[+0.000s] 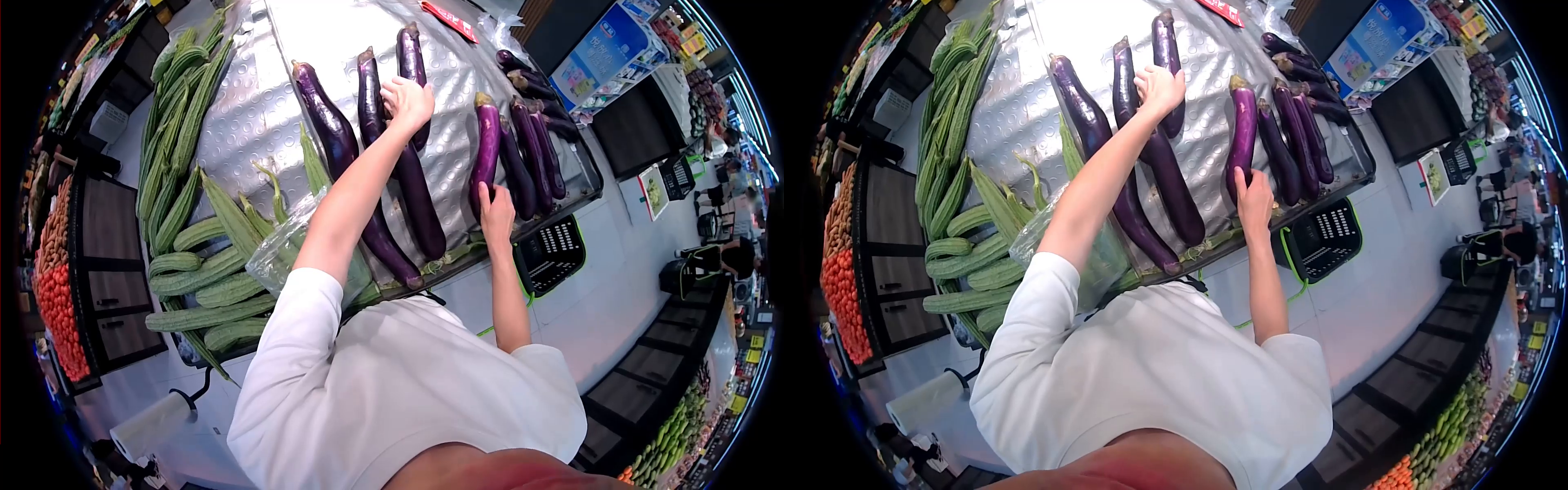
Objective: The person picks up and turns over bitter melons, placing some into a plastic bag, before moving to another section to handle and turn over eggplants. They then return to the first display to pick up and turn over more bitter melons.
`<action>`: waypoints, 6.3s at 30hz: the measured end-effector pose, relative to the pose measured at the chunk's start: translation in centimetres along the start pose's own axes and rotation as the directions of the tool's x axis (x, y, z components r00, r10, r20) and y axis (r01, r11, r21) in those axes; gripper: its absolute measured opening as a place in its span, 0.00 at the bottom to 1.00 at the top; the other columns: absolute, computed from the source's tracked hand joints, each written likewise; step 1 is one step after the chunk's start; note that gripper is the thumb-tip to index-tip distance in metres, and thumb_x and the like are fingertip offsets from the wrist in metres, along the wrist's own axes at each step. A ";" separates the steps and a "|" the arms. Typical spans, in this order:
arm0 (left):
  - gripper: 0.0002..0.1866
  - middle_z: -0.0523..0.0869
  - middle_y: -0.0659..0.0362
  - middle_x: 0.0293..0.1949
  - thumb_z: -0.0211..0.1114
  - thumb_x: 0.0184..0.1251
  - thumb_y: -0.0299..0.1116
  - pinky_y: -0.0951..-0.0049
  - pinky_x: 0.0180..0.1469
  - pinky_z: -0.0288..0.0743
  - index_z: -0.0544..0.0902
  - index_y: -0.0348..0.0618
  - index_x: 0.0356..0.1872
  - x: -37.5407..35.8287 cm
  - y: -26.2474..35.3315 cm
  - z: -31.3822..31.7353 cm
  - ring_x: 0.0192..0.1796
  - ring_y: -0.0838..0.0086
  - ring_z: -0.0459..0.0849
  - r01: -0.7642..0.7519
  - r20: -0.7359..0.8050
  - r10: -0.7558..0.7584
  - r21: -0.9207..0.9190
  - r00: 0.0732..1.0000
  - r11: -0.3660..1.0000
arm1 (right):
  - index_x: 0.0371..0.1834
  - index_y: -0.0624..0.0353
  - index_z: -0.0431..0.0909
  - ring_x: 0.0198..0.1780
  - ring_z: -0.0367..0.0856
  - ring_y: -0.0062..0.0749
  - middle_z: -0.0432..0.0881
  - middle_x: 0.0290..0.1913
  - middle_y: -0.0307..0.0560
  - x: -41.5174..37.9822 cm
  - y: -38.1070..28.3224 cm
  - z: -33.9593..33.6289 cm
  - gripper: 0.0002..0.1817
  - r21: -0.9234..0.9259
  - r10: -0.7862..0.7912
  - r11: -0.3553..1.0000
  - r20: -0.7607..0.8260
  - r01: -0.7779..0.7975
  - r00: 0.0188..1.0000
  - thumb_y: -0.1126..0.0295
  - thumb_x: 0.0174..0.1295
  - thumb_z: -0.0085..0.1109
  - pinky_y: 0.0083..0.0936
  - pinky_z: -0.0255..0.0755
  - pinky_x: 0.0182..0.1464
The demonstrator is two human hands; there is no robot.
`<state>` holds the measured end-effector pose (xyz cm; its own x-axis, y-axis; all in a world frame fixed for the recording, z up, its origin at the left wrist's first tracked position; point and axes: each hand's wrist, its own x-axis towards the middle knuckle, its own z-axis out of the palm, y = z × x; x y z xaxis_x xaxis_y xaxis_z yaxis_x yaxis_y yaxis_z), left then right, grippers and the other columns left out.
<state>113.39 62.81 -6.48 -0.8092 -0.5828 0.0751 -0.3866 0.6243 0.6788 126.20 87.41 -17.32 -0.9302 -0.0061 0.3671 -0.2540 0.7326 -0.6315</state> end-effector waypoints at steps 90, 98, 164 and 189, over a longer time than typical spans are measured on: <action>0.32 0.83 0.45 0.48 0.69 0.67 0.32 0.60 0.40 0.82 0.74 0.51 0.73 -23.8 -6.5 -11.6 0.39 0.57 0.87 -0.616 -0.007 0.649 -0.325 0.761 0.718 | 0.72 0.64 0.61 0.55 0.83 0.41 0.81 0.56 0.54 -6.3 -9.3 -1.6 0.45 0.640 -0.248 0.764 0.178 0.080 0.952 0.71 0.52 0.78 0.34 0.77 0.57; 0.25 0.84 0.45 0.53 0.65 0.65 0.25 0.56 0.63 0.76 0.77 0.35 0.64 -23.0 -10.7 -10.8 0.61 0.48 0.80 -0.562 -0.056 0.562 -0.195 0.825 0.804 | 0.63 0.64 0.66 0.53 0.79 0.29 0.79 0.52 0.45 -7.4 -7.3 -0.2 0.36 0.683 -0.160 0.695 0.452 -0.225 0.877 0.71 0.55 0.77 0.29 0.74 0.58; 0.38 0.68 0.41 0.74 0.61 0.62 0.33 0.43 0.81 0.47 0.66 0.41 0.77 -21.0 -13.7 -7.2 0.81 0.54 0.60 -0.581 0.042 0.626 0.427 0.778 0.693 | 0.80 0.73 0.45 0.79 0.51 0.68 0.51 0.79 0.74 -11.8 -7.0 6.3 0.43 0.230 -0.439 0.894 0.286 0.383 0.852 0.69 0.69 0.59 0.51 0.48 0.79; 0.38 0.69 0.43 0.74 0.61 0.62 0.30 0.43 0.81 0.47 0.65 0.42 0.77 -21.2 -15.3 -7.0 0.80 0.57 0.61 -0.599 -0.006 0.661 0.416 0.751 0.684 | 0.79 0.68 0.53 0.78 0.58 0.63 0.59 0.77 0.68 -12.4 -7.9 6.8 0.44 0.185 -0.353 0.929 0.198 0.319 0.914 0.64 0.65 0.65 0.48 0.54 0.78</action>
<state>139.59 62.00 -13.37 -0.8600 -0.0284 0.5094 0.0357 0.9927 0.1156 137.95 77.11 -21.54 -0.8132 -0.3989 0.4238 -0.5820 0.5531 -0.5961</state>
